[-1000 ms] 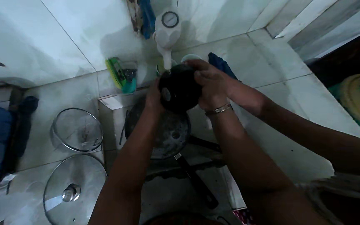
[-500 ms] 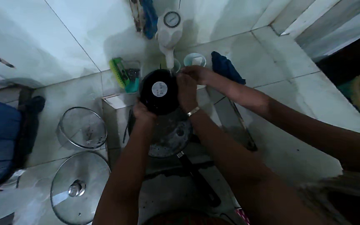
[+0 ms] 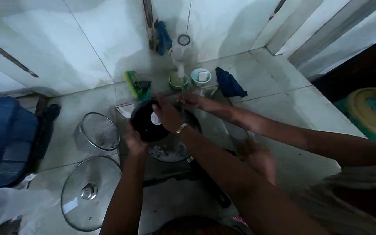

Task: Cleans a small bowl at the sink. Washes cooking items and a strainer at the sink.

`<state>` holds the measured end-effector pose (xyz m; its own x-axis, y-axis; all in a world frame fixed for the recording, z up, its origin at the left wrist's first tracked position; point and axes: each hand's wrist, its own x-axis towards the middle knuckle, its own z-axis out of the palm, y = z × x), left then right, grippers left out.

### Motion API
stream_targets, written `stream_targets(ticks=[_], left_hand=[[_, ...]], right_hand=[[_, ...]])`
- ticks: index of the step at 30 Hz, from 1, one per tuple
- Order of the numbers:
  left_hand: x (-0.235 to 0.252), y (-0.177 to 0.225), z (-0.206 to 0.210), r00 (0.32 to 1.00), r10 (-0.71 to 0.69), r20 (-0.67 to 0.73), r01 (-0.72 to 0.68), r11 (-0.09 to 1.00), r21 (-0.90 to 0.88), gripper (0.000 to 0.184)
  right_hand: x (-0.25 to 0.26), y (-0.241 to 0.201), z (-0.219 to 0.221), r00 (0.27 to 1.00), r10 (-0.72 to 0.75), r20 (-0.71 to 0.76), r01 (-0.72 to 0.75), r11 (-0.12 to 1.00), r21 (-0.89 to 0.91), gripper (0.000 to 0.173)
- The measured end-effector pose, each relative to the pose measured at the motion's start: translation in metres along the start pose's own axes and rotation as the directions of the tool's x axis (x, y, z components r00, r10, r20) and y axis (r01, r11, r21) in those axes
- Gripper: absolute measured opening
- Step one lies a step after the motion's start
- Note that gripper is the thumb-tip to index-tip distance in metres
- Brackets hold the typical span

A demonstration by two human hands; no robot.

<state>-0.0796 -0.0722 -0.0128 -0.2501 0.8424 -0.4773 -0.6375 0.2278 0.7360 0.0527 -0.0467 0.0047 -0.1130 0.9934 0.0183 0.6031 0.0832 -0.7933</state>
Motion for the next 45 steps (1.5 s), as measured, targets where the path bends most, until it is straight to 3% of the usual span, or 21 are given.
stream_targets(ticks=[4, 8, 11, 15, 18, 20, 22, 24, 26, 28, 30, 32, 34, 36, 39, 42, 45], left_hand=[[-0.019, 0.005, -0.018, 0.965, 0.157, 0.21, -0.215, 0.933, 0.29, 0.026], [-0.022, 0.01, -0.033, 0.881, 0.166, 0.442, -0.304, 0.916, 0.261, 0.014], [-0.018, 0.01, -0.035, 0.847, 0.209, 0.488, -0.343, 0.917, 0.203, 0.016], [-0.017, 0.004, -0.029, 0.869, 0.254, 0.424, -0.375, 0.898, 0.231, 0.016], [-0.015, 0.0, -0.025, 0.86, 0.314, 0.402, -0.438, 0.858, 0.269, 0.024], [-0.015, -0.002, -0.021, 0.842, 0.364, 0.398, -0.495, 0.814, 0.302, 0.028], [-0.017, -0.003, -0.019, 0.798, 0.42, 0.432, -0.578, 0.734, 0.355, 0.026], [-0.019, -0.005, -0.017, 0.733, 0.462, 0.5, -0.673, 0.596, 0.437, 0.027], [-0.018, -0.008, -0.019, 0.677, 0.468, 0.568, -0.736, 0.438, 0.516, 0.034], [-0.019, -0.01, -0.02, 0.614, 0.477, 0.63, -0.783, 0.267, 0.561, 0.037], [-0.023, -0.01, -0.019, 0.521, 0.503, 0.689, -0.824, 0.087, 0.56, 0.036], [-0.026, -0.009, -0.018, 0.452, 0.514, 0.729, -0.835, -0.045, 0.549, 0.033], [-0.028, -0.006, -0.018, 0.421, 0.469, 0.776, -0.846, -0.104, 0.522, 0.027], [-0.025, -0.006, -0.018, 0.388, 0.421, 0.82, -0.872, -0.121, 0.475, 0.022], [-0.015, -0.008, -0.022, 0.312, 0.426, 0.849, -0.906, -0.136, 0.4, 0.021], [-0.007, -0.005, -0.027, 0.361, 0.468, 0.807, -0.887, -0.095, 0.452, 0.026], [-0.01, 0.005, -0.027, 0.536, 0.484, 0.692, -0.808, 0.057, 0.586, 0.036]], right_hand=[[-0.004, 0.001, 0.001, 0.969, 0.245, 0.019, -0.236, 0.904, 0.357, 0.053], [-0.015, -0.006, 0.003, 0.933, 0.351, -0.079, -0.281, 0.847, 0.452, 0.054], [-0.023, -0.007, 0.01, 0.957, 0.245, -0.157, -0.174, 0.914, 0.367, 0.053], [-0.038, -0.015, 0.025, 0.984, 0.072, -0.163, -0.056, 0.993, 0.104, 0.061], [-0.05, -0.019, 0.041, 0.96, -0.151, -0.234, 0.119, 0.982, -0.145, 0.058], [-0.05, -0.018, 0.049, 0.936, -0.237, -0.262, 0.192, 0.964, -0.186, 0.051], [-0.047, -0.021, 0.043, 0.957, -0.146, -0.251, 0.124, 0.987, -0.101, 0.053], [-0.044, -0.028, 0.028, 0.979, 0.045, -0.198, -0.029, 0.996, 0.082, 0.06], [-0.047, -0.049, 0.003, 0.959, 0.234, -0.16, -0.176, 0.934, 0.311, 0.06], [-0.052, -0.078, -0.028, 0.91, 0.408, -0.079, -0.317, 0.804, 0.503, 0.047], [-0.043, -0.063, -0.025, 0.89, 0.453, 0.047, -0.394, 0.714, 0.579, 0.047], [-0.03, -0.021, 0.004, 0.882, 0.453, 0.126, -0.43, 0.668, 0.606, 0.052], [-0.023, -0.007, 0.015, 0.826, 0.525, 0.204, -0.514, 0.554, 0.655, 0.049], [-0.021, -0.005, 0.017, 0.794, 0.577, 0.193, -0.523, 0.484, 0.701, 0.044], [-0.023, -0.012, 0.005, 0.805, 0.59, 0.063, -0.44, 0.521, 0.732, 0.045], [-0.014, -0.006, -0.008, 0.789, 0.614, -0.009, -0.373, 0.491, 0.788, 0.046], [-0.006, 0.001, -0.031, 0.769, 0.635, -0.071, -0.275, 0.429, 0.86, 0.046]])
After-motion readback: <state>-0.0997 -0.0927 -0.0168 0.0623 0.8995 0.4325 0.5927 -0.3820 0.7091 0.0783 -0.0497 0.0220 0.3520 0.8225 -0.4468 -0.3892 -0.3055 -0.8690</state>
